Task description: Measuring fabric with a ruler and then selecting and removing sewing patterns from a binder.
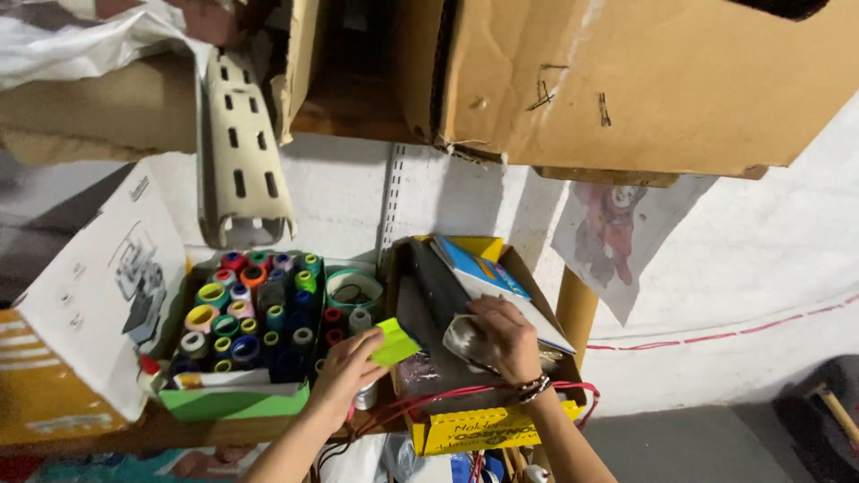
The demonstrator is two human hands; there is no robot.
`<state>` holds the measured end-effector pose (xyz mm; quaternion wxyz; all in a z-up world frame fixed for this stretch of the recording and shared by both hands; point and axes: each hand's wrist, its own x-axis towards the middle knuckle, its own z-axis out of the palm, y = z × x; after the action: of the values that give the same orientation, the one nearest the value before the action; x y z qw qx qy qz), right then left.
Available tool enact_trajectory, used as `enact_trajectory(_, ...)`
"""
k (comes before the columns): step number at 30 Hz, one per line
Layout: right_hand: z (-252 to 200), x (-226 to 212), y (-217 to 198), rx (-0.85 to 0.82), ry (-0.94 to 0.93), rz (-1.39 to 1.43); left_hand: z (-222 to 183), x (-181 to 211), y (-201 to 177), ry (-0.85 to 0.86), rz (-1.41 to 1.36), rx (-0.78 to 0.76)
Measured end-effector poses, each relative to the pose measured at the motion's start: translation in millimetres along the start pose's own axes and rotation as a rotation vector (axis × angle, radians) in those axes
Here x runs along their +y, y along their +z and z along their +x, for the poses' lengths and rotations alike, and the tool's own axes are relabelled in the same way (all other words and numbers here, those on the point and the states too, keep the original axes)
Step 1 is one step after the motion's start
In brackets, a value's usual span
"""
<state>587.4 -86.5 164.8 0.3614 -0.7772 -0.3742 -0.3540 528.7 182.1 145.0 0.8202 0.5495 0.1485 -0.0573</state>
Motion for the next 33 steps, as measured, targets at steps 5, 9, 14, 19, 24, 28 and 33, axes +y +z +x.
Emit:
enact_trajectory(5,3.0,-8.4,9.4,0.088,-0.011,0.030,16.7,37.1,71.5,-0.252,-0.178,-0.144)
enact_trajectory(9,3.8,-31.6,4.3,0.059,-0.118,-0.113,70.6,-4.5,116.1,-0.293,-0.178,-0.190)
enact_trajectory(14,-12.5,-25.9,-28.6,-0.146,0.125,-0.287,39.1,-0.1,115.7,-0.240,-0.104,-0.055)
enact_trajectory(19,-16.9,-28.2,-66.0,-0.258,0.349,-0.043,-14.7,34.8,121.4,-0.089,0.015,0.085)
enact_trajectory(24,-31.0,-20.4,-87.8,-0.291,0.470,0.193,-80.7,56.2,79.8,0.095,-0.001,0.227)
enact_trajectory(28,-63.2,2.4,-67.2,-0.398,0.504,0.103,-145.2,49.2,28.9,0.204,-0.097,0.296)
enact_trajectory(33,-58.5,-53.3,-80.5,-0.258,0.467,0.321,-266.4,34.7,-8.6,0.252,-0.212,0.425)
